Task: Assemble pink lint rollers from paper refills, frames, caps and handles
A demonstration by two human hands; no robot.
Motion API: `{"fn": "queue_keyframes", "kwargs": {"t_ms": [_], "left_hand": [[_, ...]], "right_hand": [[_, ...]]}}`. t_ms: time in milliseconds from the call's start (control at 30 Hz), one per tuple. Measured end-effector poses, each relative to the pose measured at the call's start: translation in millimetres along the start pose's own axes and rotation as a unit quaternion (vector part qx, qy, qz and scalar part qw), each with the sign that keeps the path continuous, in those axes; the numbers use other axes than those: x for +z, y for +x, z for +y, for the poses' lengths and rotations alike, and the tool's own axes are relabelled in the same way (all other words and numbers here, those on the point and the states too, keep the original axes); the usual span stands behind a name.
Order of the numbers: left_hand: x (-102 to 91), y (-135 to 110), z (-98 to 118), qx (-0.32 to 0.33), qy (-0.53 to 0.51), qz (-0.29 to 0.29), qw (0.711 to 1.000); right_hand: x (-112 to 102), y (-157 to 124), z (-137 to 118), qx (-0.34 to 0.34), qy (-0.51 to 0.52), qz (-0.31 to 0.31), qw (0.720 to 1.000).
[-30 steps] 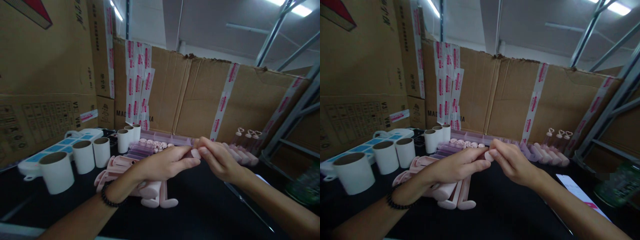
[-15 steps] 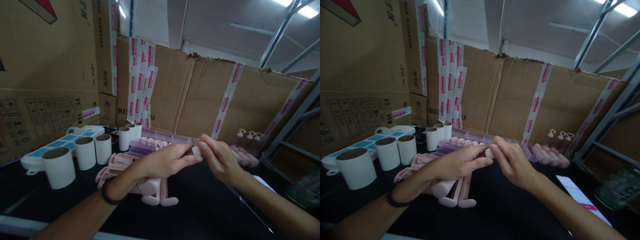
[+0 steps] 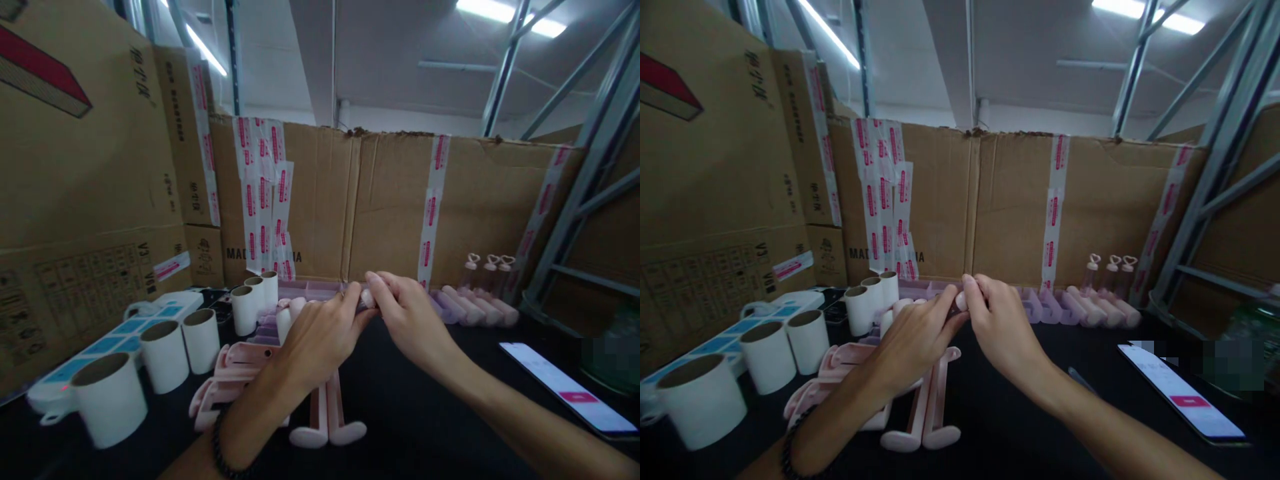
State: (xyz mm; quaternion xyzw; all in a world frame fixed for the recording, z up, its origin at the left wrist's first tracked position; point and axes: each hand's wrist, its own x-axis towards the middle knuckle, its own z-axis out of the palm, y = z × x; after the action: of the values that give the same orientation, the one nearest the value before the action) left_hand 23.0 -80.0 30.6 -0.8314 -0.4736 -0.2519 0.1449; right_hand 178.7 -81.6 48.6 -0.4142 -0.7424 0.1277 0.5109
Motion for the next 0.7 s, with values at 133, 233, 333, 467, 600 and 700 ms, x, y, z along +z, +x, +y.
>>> {"fn": "queue_keyframes", "kwargs": {"t_ms": [133,233,333,467,600,700], "left_hand": [[-1.8,0.8,0.6,-0.004,-0.018,0.009,1.000],[-4.7,1.5,0.5,-0.029,-0.095,0.026,0.995],[-7.5,2.4,-2.7,-0.075,-0.238,0.068,0.966],[-12.2,7.3,-12.3,-0.127,-0.477,0.125,0.861],[-16.0,17.2,-19.9,-0.166,-0.654,0.096,0.731],[-16.3,22.1,-20.8,-0.191,-0.693,0.091,0.689]], "right_hand": [[-0.9,1.2,-4.1,0.001,0.035,0.002,0.999],[-1.6,-3.7,-5.4,0.002,0.114,-0.014,0.993],[-2.0,-13.2,-0.2,0.007,0.114,-0.012,0.993],[-15.0,-18.3,38.6,0.013,-0.054,0.040,0.998],[-60.4,-14.5,114.2,0.056,-0.315,0.055,0.946],[-97.3,-14.4,166.3,0.160,-0.458,0.000,0.875]]}}
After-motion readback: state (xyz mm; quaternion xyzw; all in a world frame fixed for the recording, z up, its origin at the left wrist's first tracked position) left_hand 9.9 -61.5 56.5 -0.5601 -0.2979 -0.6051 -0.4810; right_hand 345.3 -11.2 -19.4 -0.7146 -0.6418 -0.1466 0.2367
